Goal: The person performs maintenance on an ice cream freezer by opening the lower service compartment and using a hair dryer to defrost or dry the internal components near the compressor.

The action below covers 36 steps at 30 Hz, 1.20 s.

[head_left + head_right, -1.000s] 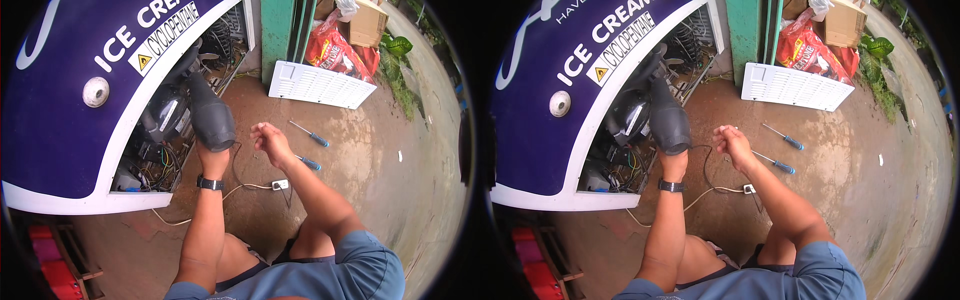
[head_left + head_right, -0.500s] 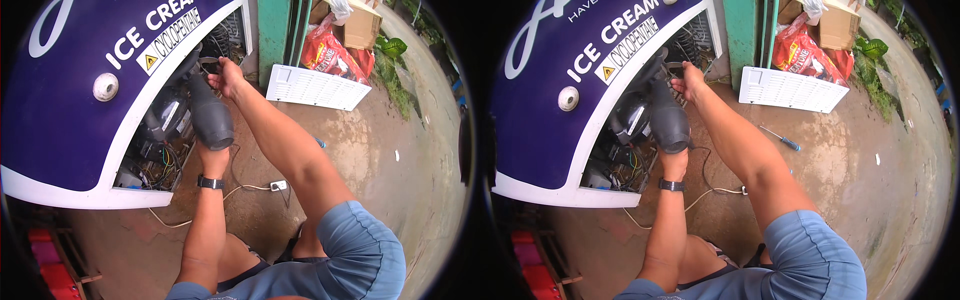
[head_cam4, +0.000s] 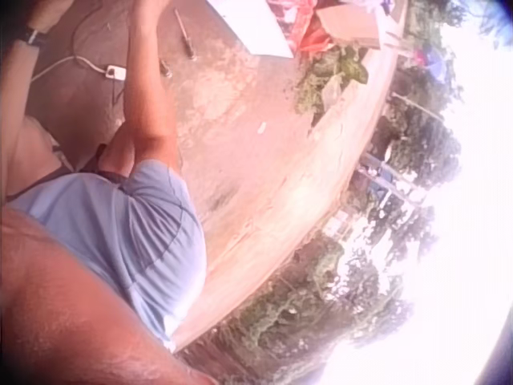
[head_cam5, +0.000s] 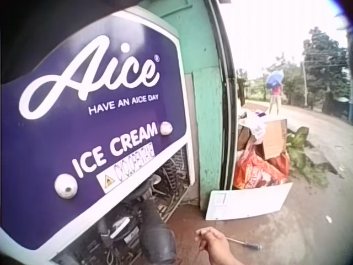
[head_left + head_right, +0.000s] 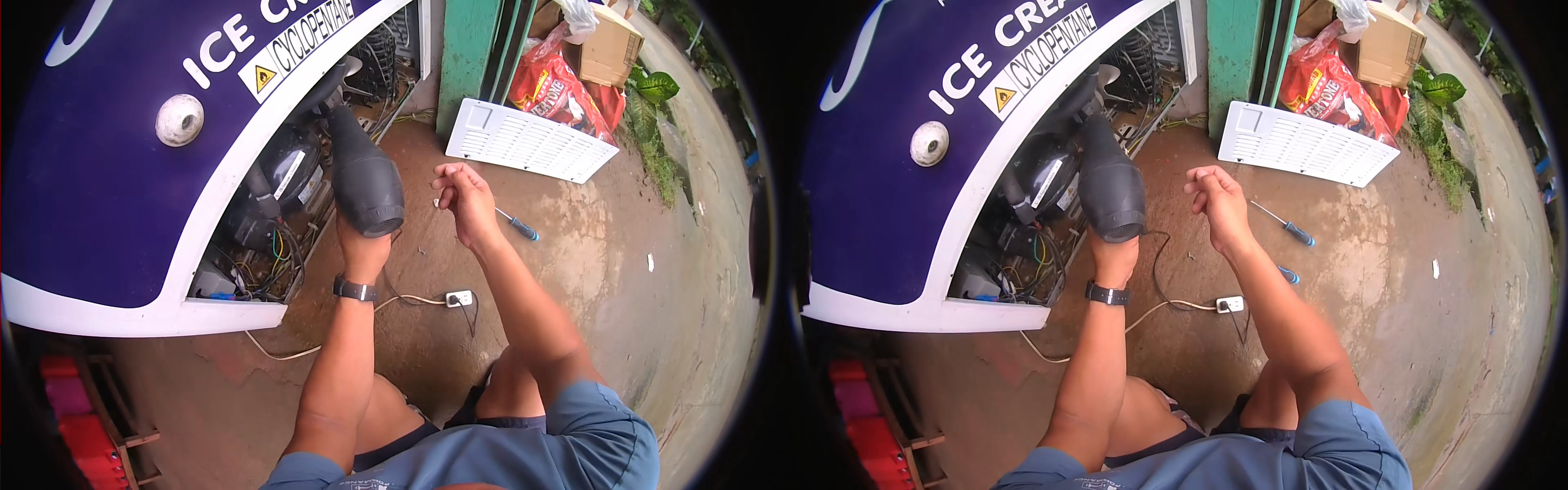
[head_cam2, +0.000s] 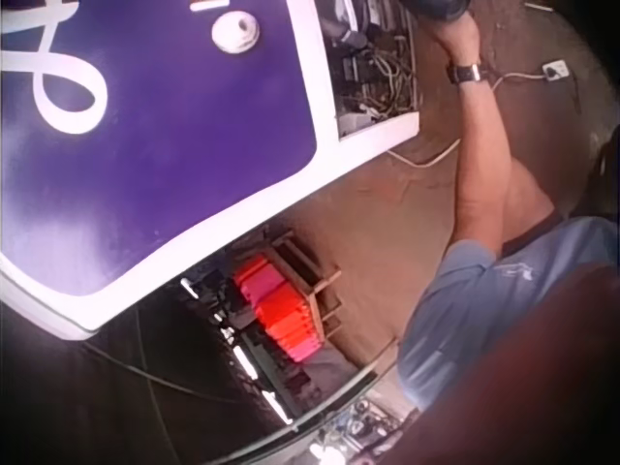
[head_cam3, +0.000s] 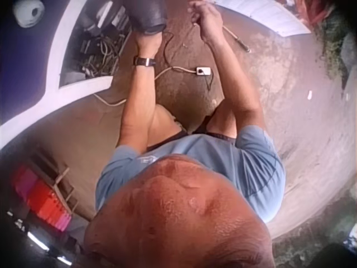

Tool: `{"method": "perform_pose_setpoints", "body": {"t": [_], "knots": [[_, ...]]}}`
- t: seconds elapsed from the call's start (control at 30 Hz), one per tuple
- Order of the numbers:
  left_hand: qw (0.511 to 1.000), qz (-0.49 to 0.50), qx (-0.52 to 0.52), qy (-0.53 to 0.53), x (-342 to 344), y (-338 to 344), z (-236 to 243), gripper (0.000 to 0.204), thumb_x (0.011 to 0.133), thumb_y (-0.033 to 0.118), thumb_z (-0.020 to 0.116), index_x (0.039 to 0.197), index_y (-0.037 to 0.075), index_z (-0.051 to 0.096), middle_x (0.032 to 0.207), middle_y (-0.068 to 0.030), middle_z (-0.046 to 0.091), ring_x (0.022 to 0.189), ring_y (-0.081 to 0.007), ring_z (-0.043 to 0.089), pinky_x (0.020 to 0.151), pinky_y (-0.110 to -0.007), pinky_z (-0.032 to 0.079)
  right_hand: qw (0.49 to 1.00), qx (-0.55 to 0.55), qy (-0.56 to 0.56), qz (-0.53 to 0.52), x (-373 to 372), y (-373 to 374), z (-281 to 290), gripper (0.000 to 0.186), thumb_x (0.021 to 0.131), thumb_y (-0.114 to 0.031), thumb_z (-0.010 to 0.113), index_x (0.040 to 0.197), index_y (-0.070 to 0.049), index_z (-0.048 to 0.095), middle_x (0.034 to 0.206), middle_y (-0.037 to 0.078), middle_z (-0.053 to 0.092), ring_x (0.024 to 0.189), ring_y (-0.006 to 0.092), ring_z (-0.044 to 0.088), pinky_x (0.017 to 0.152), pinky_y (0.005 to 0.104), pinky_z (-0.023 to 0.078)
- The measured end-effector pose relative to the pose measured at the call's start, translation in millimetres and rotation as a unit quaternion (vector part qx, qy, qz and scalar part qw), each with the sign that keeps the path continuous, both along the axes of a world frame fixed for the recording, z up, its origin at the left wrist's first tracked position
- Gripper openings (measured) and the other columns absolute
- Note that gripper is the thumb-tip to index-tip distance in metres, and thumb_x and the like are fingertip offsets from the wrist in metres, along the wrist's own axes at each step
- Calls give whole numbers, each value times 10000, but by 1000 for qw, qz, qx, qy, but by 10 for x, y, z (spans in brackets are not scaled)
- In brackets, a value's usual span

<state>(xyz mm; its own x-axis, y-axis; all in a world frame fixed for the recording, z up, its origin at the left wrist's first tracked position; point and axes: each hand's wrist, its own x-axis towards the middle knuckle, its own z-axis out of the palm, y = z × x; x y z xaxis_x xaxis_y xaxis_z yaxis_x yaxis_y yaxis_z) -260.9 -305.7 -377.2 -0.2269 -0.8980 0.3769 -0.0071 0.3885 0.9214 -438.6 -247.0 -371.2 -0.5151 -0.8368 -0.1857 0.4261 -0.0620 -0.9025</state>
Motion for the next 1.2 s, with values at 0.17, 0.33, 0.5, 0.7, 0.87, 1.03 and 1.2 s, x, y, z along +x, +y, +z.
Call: {"method": "perform_pose_setpoints", "body": {"t": [0.17,0.33,0.5,0.7,0.87,1.03,1.2], "knots": [[999,3,-40,-15,-43,-36,-93,449,876,56,717,1291,14,549,1224,-102,653,1096,-207,625,958,-354,500,997,55,-41,17,49,270,-438,188,1015,-201,521,1009,-85,670,873,20,666,616,74,521,610,243,440],[1000,-4,6,-13,17,-70,-163,446,875,56,719,1284,11,549,1218,-105,655,1096,-216,626,959,-359,499,996,52,-40,60,123,250,-472,201,1020,-232,532,1032,-77,659,890,8,655,655,83,562,642,251,475],[1000,-13,20,-12,23,-83,-188,446,874,56,719,1285,13,550,1221,-104,651,1102,-216,622,964,-360,495,995,58,-40,69,143,189,-467,246,1032,-235,509,1091,-53,665,987,49,669,665,93,560,652,264,491],[1000,-16,-8,2,27,-24,-72,472,877,71,718,1312,19,542,1255,-103,638,1131,-213,611,979,-359,486,995,35,-61,69,90,-243,-298,373,1025,-296,527,1284,-36,589,1172,93,662,696,135,618,657,280,513],[999,11,-8,-48,138,-84,-195,521,858,127,750,1323,20,538,1259,-124,640,1134,-240,616,993,-373,478,988,-39,-109,104,65,-1208,56,461,1022,-315,523,1390,-40,485,1381,137,536,693,181,618,667,334,527],[999,35,-10,-11,10,-45,-174,377,853,51,789,1195,23,632,1123,-51,680,989,-149,633,875,-313,508,981,48,-145,120,-17,-1757,283,531,1019,-376,527,1375,9,445,1402,145,521,682,177,572,667,366,522],[999,6,22,-36,96,-52,-160,504,857,132,750,1305,17,550,1250,-125,649,1134,-243,618,986,-375,483,979,36,-184,85,23,-1790,397,536,1024,-388,501,1342,43,494,1415,173,553,619,152,536,622,337,505]]}}
